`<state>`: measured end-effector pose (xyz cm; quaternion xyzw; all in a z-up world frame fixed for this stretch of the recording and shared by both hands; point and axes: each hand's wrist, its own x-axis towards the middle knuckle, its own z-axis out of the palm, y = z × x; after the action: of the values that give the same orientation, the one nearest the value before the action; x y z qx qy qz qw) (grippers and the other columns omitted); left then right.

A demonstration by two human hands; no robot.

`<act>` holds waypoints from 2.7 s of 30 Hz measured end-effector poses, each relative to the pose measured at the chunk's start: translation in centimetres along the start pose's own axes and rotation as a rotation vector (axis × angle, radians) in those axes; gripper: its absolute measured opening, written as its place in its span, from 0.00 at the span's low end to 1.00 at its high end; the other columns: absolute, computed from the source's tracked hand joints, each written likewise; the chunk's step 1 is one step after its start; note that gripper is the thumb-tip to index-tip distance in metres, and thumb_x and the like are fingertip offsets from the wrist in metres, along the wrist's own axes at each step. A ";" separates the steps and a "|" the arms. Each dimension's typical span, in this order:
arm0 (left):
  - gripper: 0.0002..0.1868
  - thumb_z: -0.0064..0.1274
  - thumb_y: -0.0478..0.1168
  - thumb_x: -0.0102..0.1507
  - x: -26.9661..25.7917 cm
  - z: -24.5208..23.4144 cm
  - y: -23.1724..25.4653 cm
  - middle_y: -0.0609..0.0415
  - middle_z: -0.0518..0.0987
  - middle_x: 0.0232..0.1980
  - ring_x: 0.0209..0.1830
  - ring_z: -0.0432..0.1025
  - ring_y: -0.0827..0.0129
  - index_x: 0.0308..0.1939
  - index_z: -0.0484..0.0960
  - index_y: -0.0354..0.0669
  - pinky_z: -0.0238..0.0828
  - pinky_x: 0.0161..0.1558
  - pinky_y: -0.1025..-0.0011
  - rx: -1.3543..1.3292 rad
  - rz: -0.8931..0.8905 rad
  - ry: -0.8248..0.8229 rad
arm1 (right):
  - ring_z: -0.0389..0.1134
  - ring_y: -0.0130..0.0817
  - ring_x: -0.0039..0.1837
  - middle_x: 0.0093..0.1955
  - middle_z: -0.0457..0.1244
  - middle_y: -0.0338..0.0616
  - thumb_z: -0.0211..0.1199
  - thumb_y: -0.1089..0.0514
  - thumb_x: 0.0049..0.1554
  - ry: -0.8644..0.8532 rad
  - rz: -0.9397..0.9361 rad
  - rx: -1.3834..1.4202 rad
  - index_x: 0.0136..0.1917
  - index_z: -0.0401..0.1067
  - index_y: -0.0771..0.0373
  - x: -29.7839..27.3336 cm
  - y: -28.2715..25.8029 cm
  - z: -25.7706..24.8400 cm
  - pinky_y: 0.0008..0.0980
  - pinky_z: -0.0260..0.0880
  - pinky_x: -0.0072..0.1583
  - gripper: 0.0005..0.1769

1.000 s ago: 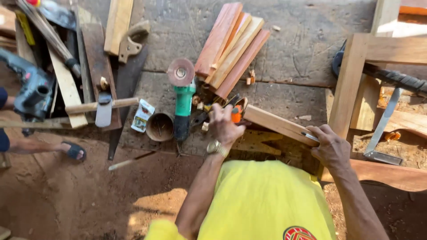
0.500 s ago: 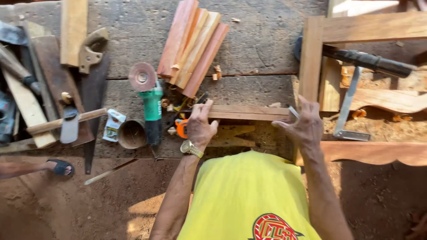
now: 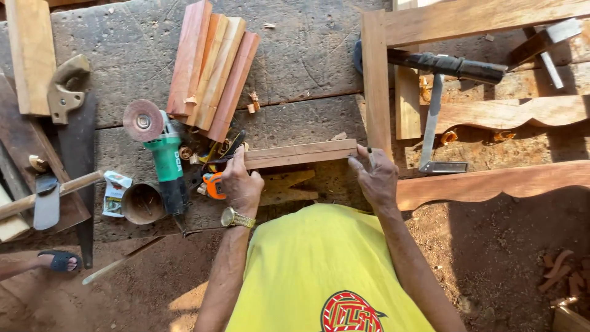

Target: The person measures a curved wooden piece with a tape measure and marks it with a pen. They then pick up a rectangular wooden block, use a metal ruler to draw straight lines on it, and mark the wood with the pen.

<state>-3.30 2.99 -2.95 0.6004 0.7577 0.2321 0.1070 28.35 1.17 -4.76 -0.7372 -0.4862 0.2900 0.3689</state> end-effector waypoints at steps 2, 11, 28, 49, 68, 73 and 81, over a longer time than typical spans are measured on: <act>0.48 0.72 0.33 0.40 0.3 0.0 -0.6 0.41 0.74 0.60 0.54 0.76 0.40 0.66 0.75 0.45 0.78 0.50 0.48 0.149 -0.009 -0.092 | 0.72 0.42 0.53 0.50 0.70 0.47 0.84 0.51 0.46 0.075 -0.169 -0.140 0.56 0.82 0.55 0.7 -0.9 -2.5 0.38 0.74 0.58 0.25; 0.32 0.68 0.45 0.48 2.8 8.2 2.2 0.63 0.73 0.43 0.46 0.74 0.65 0.55 0.73 0.56 0.69 0.49 0.62 0.224 0.707 -0.261 | 0.70 0.47 0.51 0.50 0.61 0.46 0.74 0.34 0.53 -0.079 0.055 -0.833 0.49 0.81 0.59 6.6 14.7 -10.9 0.44 0.72 0.51 0.27; 0.17 0.52 0.26 0.51 2.9 3.6 5.8 0.53 0.77 0.35 0.28 0.68 0.65 0.43 0.80 0.41 0.66 0.34 0.64 0.078 0.707 -0.128 | 0.51 0.17 0.29 0.35 0.59 0.24 0.53 0.41 0.80 -0.130 -0.320 -1.514 0.44 0.68 0.47 4.8 1.7 -22.9 0.20 0.50 0.29 0.22; 0.09 0.59 0.37 0.65 2.5 -8.6 4.9 0.42 0.81 0.24 0.20 0.78 0.64 0.32 0.82 0.36 0.81 0.22 0.65 -1.219 -0.228 -0.412 | 0.56 0.18 0.27 0.31 0.62 0.40 0.62 0.59 0.64 -0.022 0.213 0.800 0.48 0.72 0.63 -3.2 -10.6 -3.2 0.19 0.59 0.30 0.05; 0.44 0.81 0.44 0.44 9.5 -5.8 3.9 0.44 0.81 0.33 0.36 0.78 0.57 0.57 0.71 0.42 0.76 0.41 0.61 -0.524 -0.045 -0.418 | 0.63 0.23 0.35 0.31 0.64 0.37 0.83 0.56 0.49 0.300 0.108 0.142 0.44 0.79 0.60 1.2 -4.2 4.0 0.22 0.63 0.39 0.15; 0.59 0.73 0.37 0.58 6.7 -6.3 5.2 0.17 0.66 0.69 0.71 0.61 0.24 0.81 0.44 0.55 0.58 0.70 0.35 -0.372 0.006 -0.405 | 0.63 0.25 0.34 0.30 0.63 0.37 0.84 0.55 0.47 0.317 0.107 0.103 0.44 0.79 0.59 1.1 -3.7 4.4 0.24 0.64 0.40 0.16; 0.20 0.72 0.65 0.52 5.9 -2.2 1.0 0.53 0.64 0.42 0.46 0.71 0.53 0.37 0.86 0.62 0.70 0.50 0.61 -0.200 0.139 -0.273 | 0.61 0.21 0.34 0.31 0.62 0.35 0.83 0.56 0.48 0.342 0.109 0.177 0.44 0.77 0.57 1.0 -4.2 4.7 0.20 0.63 0.39 0.16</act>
<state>-4.96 8.34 0.16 0.6635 0.6662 0.2294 0.2516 22.93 4.40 -3.98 -0.7654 -0.3487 0.2218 0.4933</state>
